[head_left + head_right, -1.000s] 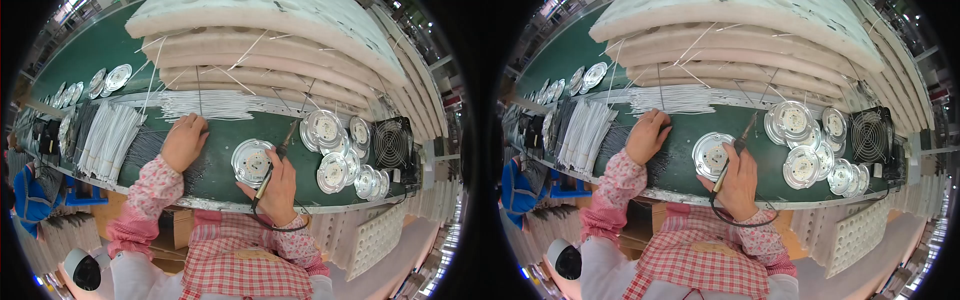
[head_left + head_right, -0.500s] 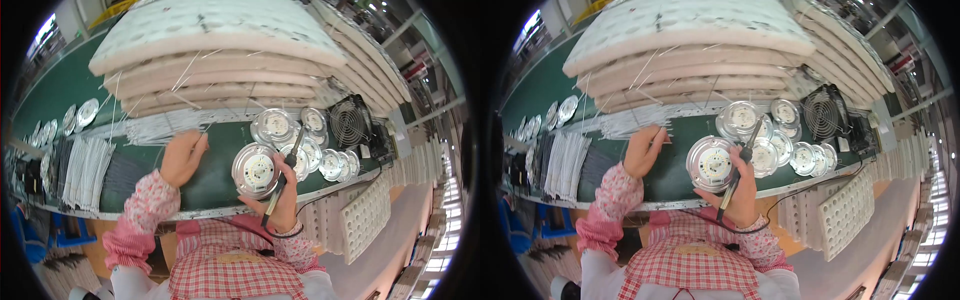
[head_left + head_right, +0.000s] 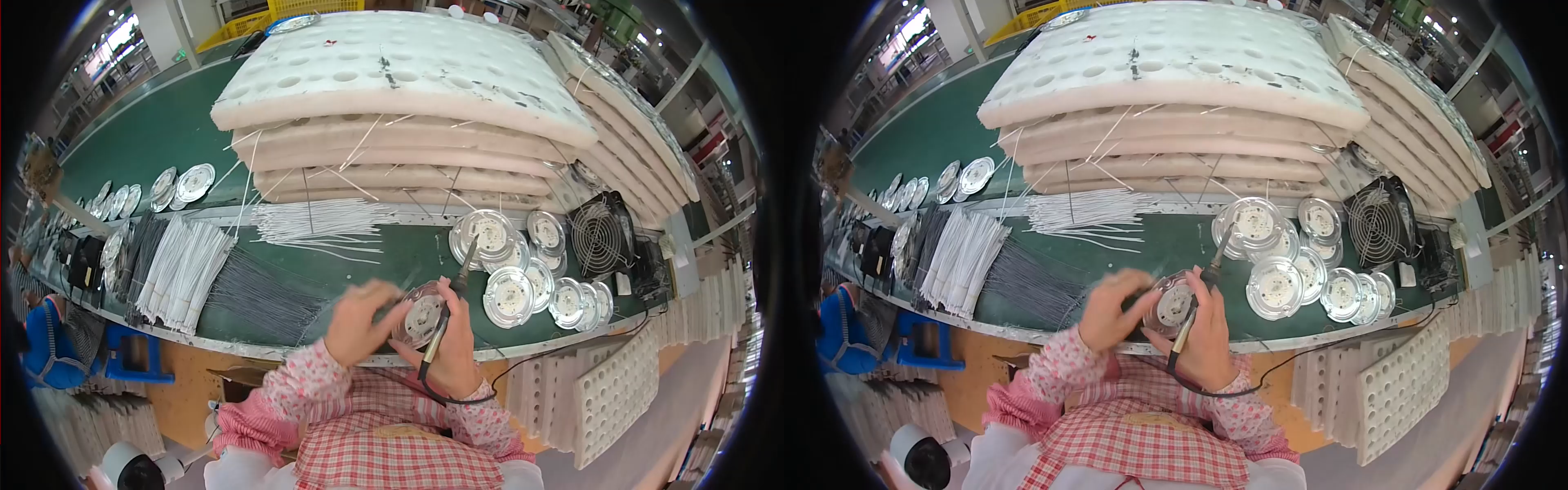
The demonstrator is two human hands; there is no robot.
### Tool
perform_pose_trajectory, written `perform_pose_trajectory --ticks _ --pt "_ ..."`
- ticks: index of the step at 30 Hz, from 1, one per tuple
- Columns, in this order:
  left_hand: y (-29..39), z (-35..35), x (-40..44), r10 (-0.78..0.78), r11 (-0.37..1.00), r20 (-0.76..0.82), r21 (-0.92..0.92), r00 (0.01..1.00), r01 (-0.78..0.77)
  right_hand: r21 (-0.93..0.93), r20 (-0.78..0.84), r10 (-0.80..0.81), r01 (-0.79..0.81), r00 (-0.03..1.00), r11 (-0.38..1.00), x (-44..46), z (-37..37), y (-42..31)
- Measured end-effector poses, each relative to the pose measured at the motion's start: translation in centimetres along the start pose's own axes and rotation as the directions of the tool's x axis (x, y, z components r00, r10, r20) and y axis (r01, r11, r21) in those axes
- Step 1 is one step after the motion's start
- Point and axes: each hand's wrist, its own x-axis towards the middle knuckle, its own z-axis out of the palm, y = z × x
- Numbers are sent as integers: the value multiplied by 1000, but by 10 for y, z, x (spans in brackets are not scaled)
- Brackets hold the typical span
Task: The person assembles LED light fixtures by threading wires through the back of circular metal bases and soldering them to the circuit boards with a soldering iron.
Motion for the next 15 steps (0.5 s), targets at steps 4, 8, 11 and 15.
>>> perform_pose_trajectory --ticks 4,8,11,15 --pt "-37 -20 33 116 826 126 538 985 -166 26 48 -16 15 999 1000 3 1 8" --pt "-68 -12 46 45 466 450 780 892 -417 95 -60 -76 81 995 992 4 -2 27" --pt "-105 -13 54 67 650 447 659 892 -379 134 -8 26 -25 1000 991 -2 -2 36" --pt "-50 -22 71 60 997 318 31 946 -73 294 -94 -39 65 995 953 4 -13 34"
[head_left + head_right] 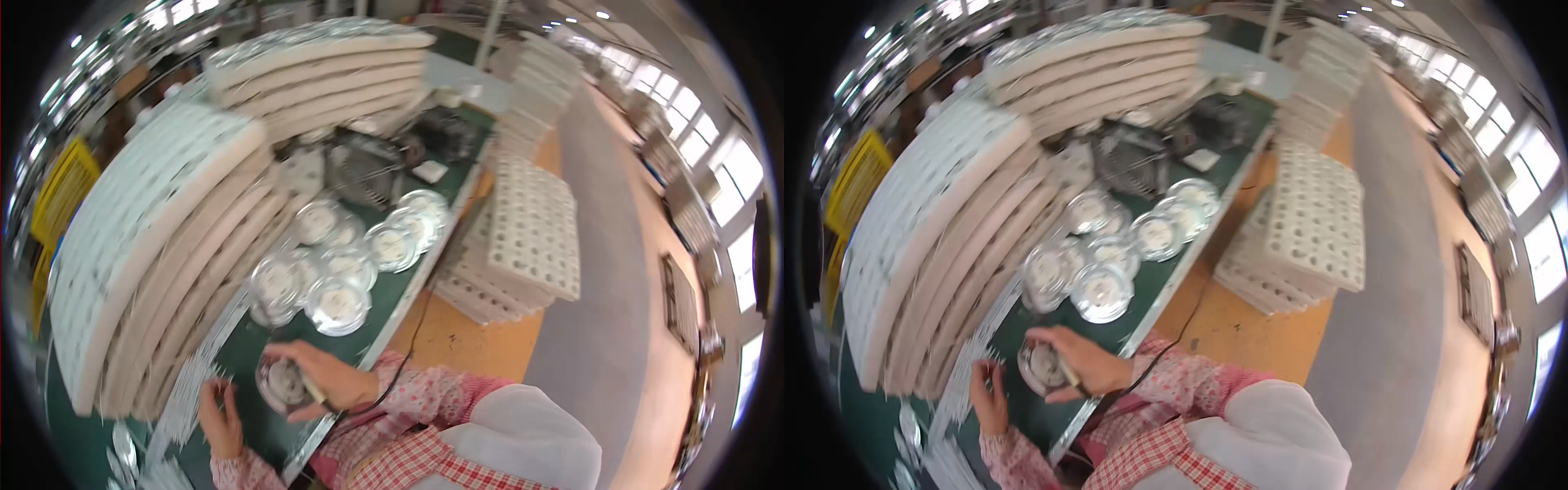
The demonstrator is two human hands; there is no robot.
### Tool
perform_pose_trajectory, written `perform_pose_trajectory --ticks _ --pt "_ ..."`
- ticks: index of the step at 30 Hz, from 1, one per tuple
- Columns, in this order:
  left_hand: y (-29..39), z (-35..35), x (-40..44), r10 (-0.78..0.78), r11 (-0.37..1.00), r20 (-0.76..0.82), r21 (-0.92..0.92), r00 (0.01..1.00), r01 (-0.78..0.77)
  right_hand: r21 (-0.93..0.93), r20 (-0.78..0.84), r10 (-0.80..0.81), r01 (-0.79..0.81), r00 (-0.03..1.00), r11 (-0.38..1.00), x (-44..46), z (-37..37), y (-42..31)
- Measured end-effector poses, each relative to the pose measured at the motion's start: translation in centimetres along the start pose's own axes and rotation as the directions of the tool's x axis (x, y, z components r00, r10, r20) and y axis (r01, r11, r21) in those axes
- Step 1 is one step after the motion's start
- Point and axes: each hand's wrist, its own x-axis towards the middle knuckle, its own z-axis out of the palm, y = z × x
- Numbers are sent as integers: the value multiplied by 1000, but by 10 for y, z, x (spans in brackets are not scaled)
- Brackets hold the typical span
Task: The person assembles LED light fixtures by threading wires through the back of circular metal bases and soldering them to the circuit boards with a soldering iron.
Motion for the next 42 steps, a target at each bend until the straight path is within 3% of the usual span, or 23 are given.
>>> perform_pose_trajectory --ticks 1,2,4,5,8,15,24,26,28,29,31,32,34,35,36,37,38,40,42 --pt "16 1 -14 -130 961 -51 -253 990 113 62 -9 12 -11 1000 998 -1 -5 -6" --pt "28 3 -20 -154 930 -68 -347 986 121 156 14 20 -22 1000 988 2 -8 -12" --pt "61 4 -19 -100 933 -87 -353 991 63 509 77 194 -206 978 836 1 -1 -3" --pt "70 5 -20 -117 932 -60 -353 991 89 669 160 252 -293 954 683 3 -4 -6" --pt "93 10 -26 -157 938 -74 -322 985 125 785 204 282 -329 938 525 8 -3 -15" --pt "89 23 -28 -167 918 -101 -380 981 117 761 214 340 -374 916 529 8 0 -7" --pt "79 28 -37 -160 929 -185 -361 970 84 715 224 272 -347 936 607 10 11 0" --pt "74 35 -38 -101 956 -271 -292 957 18 614 208 305 -367 929 699 13 11 -10" --pt "68 48 -39 -28 981 -301 -191 953 -32 449 104 240 -261 965 854 6 12 -2" --pt "60 63 -40 -13 960 -404 -261 915 -101 374 72 202 -214 977 903 3 14 8" --pt "58 69 -38 -74 947 -415 -315 907 -67 356 106 216 -240 970 903 1 20 24" --pt "64 68 -38 -108 907 -380 -417 919 -66 206 65 216 -225 974 952 5 14 -13" --pt "58 60 -41 -83 914 -478 -386 875 -124 -57 99 422 -419 901 906 13 17 -24" --pt "57 60 -46 -170 902 -412 -431 895 -27 2 195 155 -159 968 987 14 14 -22" --pt "58 51 -50 -144 936 -409 -353 901 -10 44 132 140 -147 981 988 16 19 -27" --pt "57 52 -52 -176 929 -396 -370 901 19 -47 147 85 -79 986 996 17 20 -29" --pt "48 53 -53 -243 880 -371 -474 896 42 39 131 50 -56 990 998 19 29 -21" --pt "67 40 -56 -276 875 -314 -472 909 103 -116 115 -33 47 993 992 19 24 -26" --pt "63 44 -56 -288 854 -292 -509 912 107 -86 87 -28 35 996 996 16 26 -23"
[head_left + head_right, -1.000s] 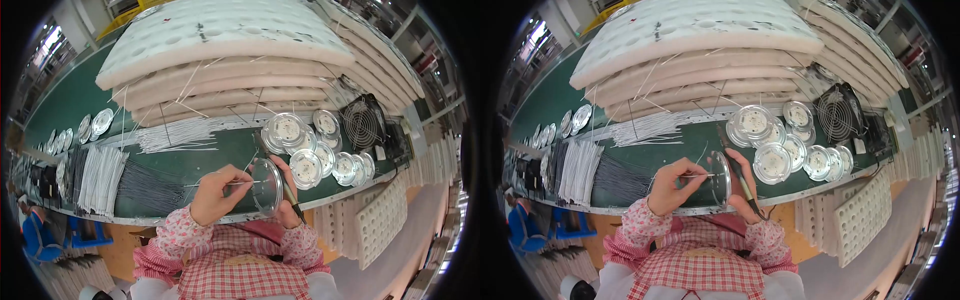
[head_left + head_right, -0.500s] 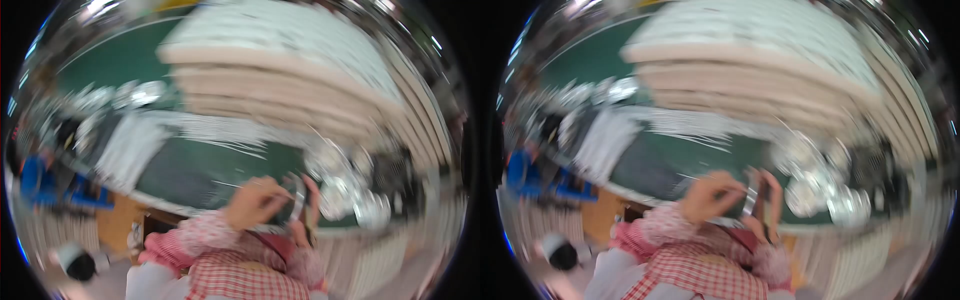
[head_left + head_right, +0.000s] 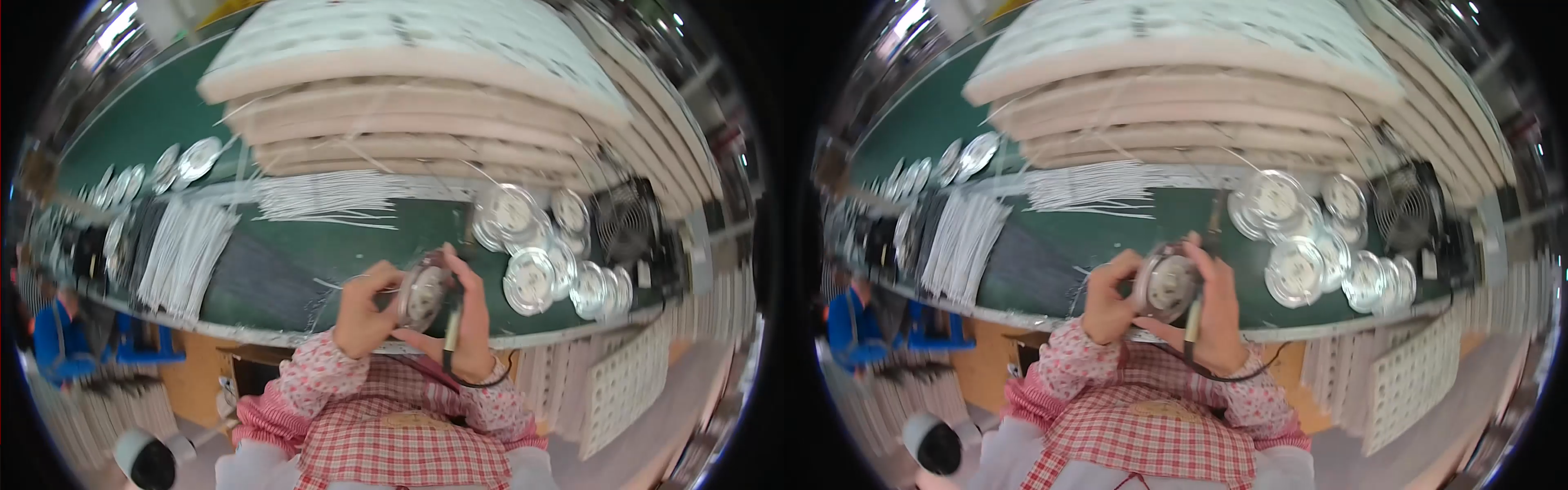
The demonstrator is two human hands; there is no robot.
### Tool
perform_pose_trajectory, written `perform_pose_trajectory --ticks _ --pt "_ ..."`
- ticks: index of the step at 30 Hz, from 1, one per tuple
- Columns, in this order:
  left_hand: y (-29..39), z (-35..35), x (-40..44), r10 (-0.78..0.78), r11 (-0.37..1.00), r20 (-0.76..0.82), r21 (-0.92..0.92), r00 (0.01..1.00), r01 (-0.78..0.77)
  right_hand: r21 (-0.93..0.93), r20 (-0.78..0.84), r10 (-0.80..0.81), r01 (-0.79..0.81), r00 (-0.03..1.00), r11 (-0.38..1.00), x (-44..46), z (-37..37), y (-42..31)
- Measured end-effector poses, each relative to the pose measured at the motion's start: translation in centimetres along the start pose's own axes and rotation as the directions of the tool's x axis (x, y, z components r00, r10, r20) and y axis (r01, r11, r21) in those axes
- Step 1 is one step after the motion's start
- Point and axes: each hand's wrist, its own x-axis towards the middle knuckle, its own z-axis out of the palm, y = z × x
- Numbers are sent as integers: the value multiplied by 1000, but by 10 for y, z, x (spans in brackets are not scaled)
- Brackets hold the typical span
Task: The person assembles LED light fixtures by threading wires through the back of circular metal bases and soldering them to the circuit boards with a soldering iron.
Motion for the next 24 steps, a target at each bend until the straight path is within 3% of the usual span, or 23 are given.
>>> perform_pose_trajectory --ticks 5,9,12,13,16,17,18,20,21,24 --pt "-16 -11 -1 -92 996 46 -1 995 92 65 31 108 -110 994 992 -2 2 4" --pt "-11 -25 1 -447 873 68 -185 892 451 -44 42 130 -128 991 991 -4 7 5" --pt "5 -15 9 -331 936 93 161 939 314 -144 -62 11 -19 998 989 -10 21 11" --pt "-1 -8 10 -288 928 2 248 958 278 -183 -66 5 -17 998 983 -12 24 10" --pt "-4 -1 19 -347 889 25 329 938 320 -287 -86 -35 9 996 958 -18 27 20" --pt "0 3 24 -462 844 23 318 887 431 -337 -64 -6 -16 998 941 -19 26 20" --pt "-4 3 26 -319 828 -25 478 947 291 -388 -41 22 -36 999 921 -19 24 20" --pt "-12 3 28 -3 648 -34 761 999 28 -461 3 64 -55 998 886 -17 22 20" --pt "-13 1 30 34 672 -104 739 994 55 -483 25 81 -59 996 874 -14 21 20" --pt "-18 -28 26 142 702 14 704 990 -111 -516 28 52 -30 998 856 -11 6 23"
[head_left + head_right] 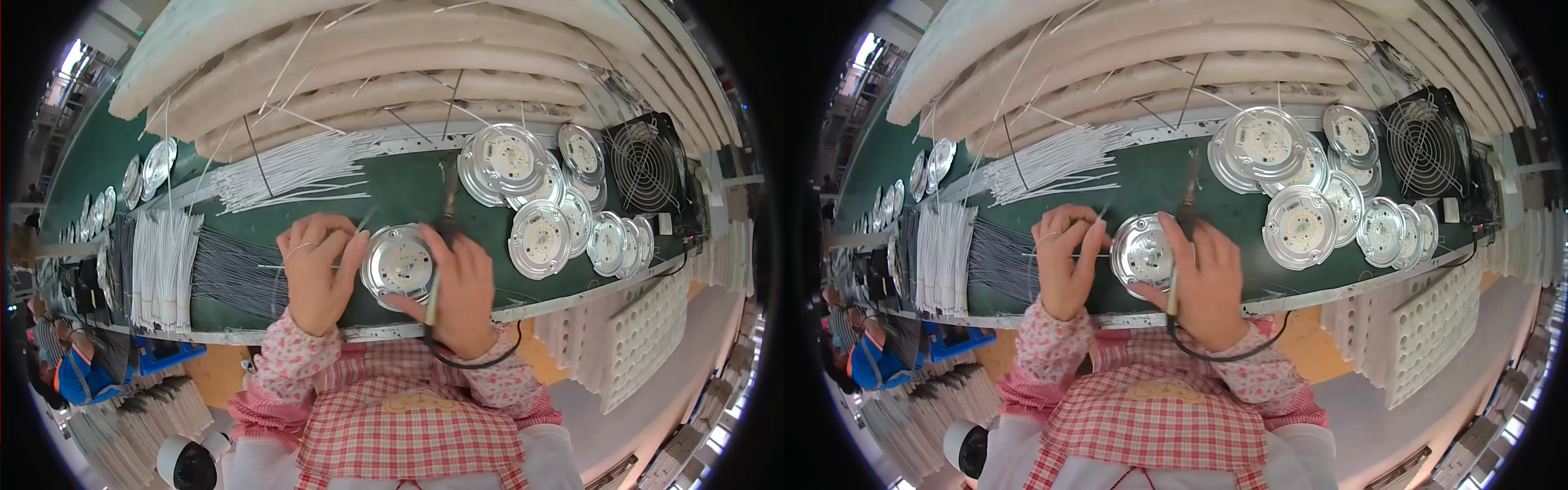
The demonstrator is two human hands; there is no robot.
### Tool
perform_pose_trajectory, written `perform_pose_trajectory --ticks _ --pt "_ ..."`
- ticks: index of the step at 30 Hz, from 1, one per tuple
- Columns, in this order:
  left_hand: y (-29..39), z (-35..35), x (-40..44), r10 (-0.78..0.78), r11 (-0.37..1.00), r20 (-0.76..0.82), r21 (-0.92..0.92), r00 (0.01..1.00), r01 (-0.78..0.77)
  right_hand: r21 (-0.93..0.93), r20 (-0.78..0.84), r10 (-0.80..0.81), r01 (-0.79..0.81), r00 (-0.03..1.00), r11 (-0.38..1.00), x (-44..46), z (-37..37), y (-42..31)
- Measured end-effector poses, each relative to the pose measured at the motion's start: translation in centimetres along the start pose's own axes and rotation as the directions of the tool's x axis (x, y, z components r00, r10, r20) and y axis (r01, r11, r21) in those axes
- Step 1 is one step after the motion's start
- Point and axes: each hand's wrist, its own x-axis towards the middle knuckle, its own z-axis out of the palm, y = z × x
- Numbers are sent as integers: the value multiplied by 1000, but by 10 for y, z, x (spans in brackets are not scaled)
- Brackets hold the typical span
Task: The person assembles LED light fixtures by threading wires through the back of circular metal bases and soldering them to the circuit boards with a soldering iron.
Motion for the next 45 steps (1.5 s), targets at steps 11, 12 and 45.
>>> perform_pose_trajectory --ticks 11,12,45 --pt "-3 5 -11 201 940 224 -318 954 -123 571 159 -85 -21 984 821 -6 -44 34" --pt "-4 6 -11 214 936 230 -326 949 -132 571 154 -97 -9 983 821 -6 -42 35" --pt "22 9 13 292 956 320 -127 901 -265 648 404 -44 -252 914 718 4 -50 53"
